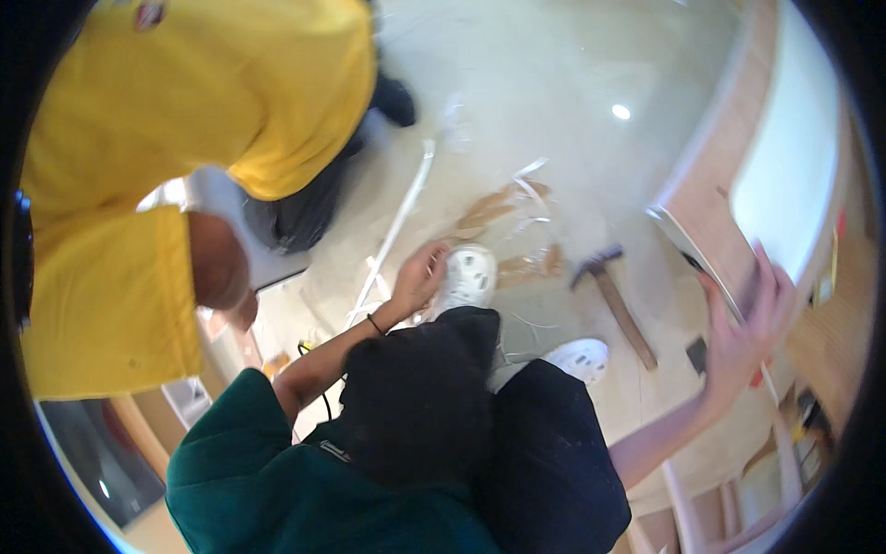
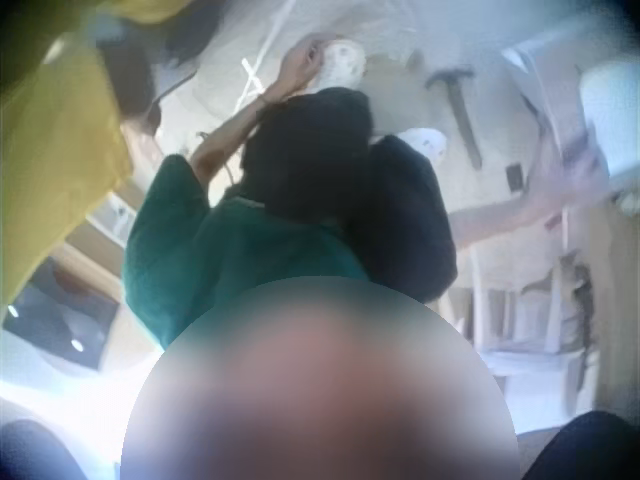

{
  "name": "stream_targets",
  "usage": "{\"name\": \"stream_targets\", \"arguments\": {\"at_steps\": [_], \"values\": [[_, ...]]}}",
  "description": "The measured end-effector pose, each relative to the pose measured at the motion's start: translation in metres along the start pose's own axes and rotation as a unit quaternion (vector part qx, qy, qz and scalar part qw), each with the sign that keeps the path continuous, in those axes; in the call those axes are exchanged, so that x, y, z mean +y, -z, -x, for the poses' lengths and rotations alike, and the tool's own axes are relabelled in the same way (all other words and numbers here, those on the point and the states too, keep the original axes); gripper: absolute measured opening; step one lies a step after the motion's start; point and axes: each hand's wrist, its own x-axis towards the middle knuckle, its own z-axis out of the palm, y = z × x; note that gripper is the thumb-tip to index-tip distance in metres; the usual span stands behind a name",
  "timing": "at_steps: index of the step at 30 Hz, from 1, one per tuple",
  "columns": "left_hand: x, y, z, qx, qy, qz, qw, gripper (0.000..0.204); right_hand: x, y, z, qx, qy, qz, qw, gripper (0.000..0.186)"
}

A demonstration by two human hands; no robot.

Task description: The person applies a thin strip of edge banding to the edge of a wooden panel. They use a hammer to tap the strip into place and scissors to trim the excess material.

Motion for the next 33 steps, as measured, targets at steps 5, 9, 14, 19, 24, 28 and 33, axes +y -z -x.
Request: {"name": "stream_targets", "arguments": {"at_steps": [5,9,14,19,24,28,33], "values": [[-0.07,0.034,0.102,-0.004,0.161,-0.078,0.984,0.014,0.008,-0.005,-0.001,-0.01,0.008,-0.015,1.0,0.059],[-0.168,0.052,0.198,0.127,0.384,-0.116,0.907,0.026,0.011,-0.008,0.001,-0.01,0.031,-0.008,0.999,0.057],[-0.289,0.077,0.291,0.308,0.67,-0.114,0.666,0.061,0.017,-0.011,-0.001,-0.009,0.031,0.007,0.999,0.055],[-0.366,0.122,0.346,0.319,0.712,-0.189,0.597,0.053,0.019,-0.012,-0.003,-0.022,0.001,0.006,1.0,0.053],[-0.385,0.116,0.353,0.281,0.555,-0.063,0.781,0.039,0.02,-0.015,0.0,-0.015,0.005,-0.012,1.0,0.052],[-0.341,0.054,0.3,0.261,0.468,-0.006,0.844,0.046,0.021,-0.014,-0.001,-0.019,-0.007,-0.006,1.0,0.052],[-0.242,0.036,0.235,0.093,0.484,0.016,0.87,0.066,0.023,-0.013,-0.004,0.013,0.016,-0.031,0.999,0.052]]}}
